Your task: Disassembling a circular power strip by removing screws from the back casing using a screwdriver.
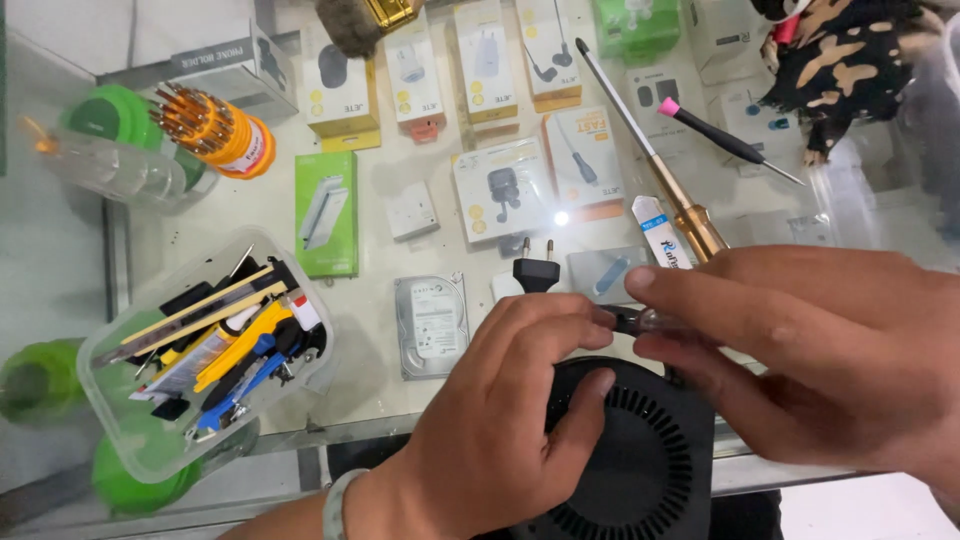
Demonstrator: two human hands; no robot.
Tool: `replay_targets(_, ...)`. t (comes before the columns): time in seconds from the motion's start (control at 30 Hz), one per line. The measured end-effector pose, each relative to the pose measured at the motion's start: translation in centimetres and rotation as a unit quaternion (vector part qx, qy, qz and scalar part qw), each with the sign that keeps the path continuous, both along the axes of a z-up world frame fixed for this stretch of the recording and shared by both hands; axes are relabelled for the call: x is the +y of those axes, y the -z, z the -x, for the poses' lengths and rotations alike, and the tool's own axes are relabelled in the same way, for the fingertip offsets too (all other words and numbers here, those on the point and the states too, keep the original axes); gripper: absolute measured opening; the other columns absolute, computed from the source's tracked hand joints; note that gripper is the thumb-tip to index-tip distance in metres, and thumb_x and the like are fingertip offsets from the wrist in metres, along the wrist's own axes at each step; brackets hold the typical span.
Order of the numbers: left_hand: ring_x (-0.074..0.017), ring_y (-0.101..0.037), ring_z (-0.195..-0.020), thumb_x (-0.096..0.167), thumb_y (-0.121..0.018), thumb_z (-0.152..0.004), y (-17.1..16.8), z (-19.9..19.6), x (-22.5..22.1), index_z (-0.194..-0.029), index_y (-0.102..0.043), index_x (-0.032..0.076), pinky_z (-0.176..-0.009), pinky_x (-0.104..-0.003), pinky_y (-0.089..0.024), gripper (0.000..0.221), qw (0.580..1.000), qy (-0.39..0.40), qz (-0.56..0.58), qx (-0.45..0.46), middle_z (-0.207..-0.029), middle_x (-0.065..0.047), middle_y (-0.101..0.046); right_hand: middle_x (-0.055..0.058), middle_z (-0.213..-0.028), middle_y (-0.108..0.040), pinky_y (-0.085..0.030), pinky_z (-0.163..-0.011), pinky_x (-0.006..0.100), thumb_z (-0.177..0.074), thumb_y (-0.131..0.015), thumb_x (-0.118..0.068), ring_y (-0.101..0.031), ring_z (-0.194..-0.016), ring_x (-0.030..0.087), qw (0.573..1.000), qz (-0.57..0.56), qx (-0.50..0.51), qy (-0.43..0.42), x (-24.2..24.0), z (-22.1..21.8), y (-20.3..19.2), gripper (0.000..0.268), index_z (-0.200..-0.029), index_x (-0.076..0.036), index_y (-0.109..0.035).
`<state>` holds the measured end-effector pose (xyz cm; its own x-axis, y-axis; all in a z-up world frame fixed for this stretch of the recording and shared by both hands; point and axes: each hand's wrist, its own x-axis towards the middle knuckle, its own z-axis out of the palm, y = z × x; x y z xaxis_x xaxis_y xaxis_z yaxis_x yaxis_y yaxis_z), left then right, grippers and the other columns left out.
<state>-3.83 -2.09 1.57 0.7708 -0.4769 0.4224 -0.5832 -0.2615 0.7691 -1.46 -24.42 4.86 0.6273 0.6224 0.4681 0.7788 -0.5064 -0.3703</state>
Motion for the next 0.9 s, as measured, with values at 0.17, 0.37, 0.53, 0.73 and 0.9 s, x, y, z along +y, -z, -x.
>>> replay_targets(0.17, -0.0321, -0.058, -0.116, 0.006, -0.052, -0.094, -0.9, 1.4, -2.4, -0.122, -0.044, -0.002, -0.095, -0.035, -0.054, 0.03, 0.989, -0.06, 0.104, 0.084, -0.122, -0.023, -0.053, 0.005, -0.077, -0.07, -0.049, -0.056, 0.033, -0.09, -0.081, -0.015, -0.063, -0.062, 0.02, 0.997, -0.004, -0.04, 0.062, 0.3, 0.5, -0.2, 0.021, -0.105, -0.006, -0.069)
replay_targets(0.37, -0.0347, -0.052, -0.104, 0.001, -0.049, -0.097, 0.2, 1.3, -3.3, -0.12, -0.043, -0.008, -0.095, -0.04, -0.05, 0.025, 0.997, -0.035, 0.052, 0.042, -0.114, -0.022, -0.048, -0.001, -0.056, -0.055, -0.036, -0.044, 0.035, -0.096, -0.076, -0.024, -0.047, -0.043, 0.019, 0.995, 0.034, -0.047, 0.084, -0.3, 0.5, 0.6, 0.02, -0.089, -0.012, -0.062)
replay_targets(0.53, -0.0336, -0.056, -0.108, 0.005, -0.05, -0.099, 0.6, 1.6, -3.5, -0.119, -0.045, -0.004, -0.099, -0.041, -0.05, 0.023, 0.997, -0.052, 0.042, 0.043, -0.115, -0.02, -0.052, -0.001, -0.054, -0.054, -0.036, -0.043, 0.031, -0.094, -0.077, -0.02, -0.048, -0.043, 0.015, 0.997, -0.002, -0.041, 0.069, -0.5, 0.2, 0.4, 0.021, -0.087, -0.008, -0.061)
replay_targets(0.73, -0.0279, -0.059, -0.111, 0.007, -0.057, -0.094, -0.6, 0.7, -3.7, -0.116, -0.051, 0.002, -0.097, -0.035, -0.052, 0.024, 0.992, -0.065, 0.021, 0.108, -0.116, -0.014, -0.055, 0.0, -0.054, -0.051, -0.034, -0.041, 0.033, -0.096, -0.074, -0.018, -0.047, -0.043, 0.017, 0.998, -0.023, -0.034, 0.048, -0.4, 0.2, 0.7, 0.02, -0.088, -0.008, -0.059)
replay_targets(0.9, -0.0287, -0.061, -0.105, 0.012, -0.061, -0.094, -0.8, 0.2, -4.1, -0.11, -0.056, 0.004, -0.092, -0.037, -0.051, 0.019, 0.993, -0.066, -0.002, 0.095, -0.109, -0.012, -0.058, 0.002, -0.054, -0.047, -0.032, -0.041, 0.035, -0.097, -0.072, -0.017, -0.042, -0.042, 0.019, 0.999, -0.028, -0.022, 0.029, -0.3, 0.4, 0.6, 0.017, -0.09, -0.008, -0.059)
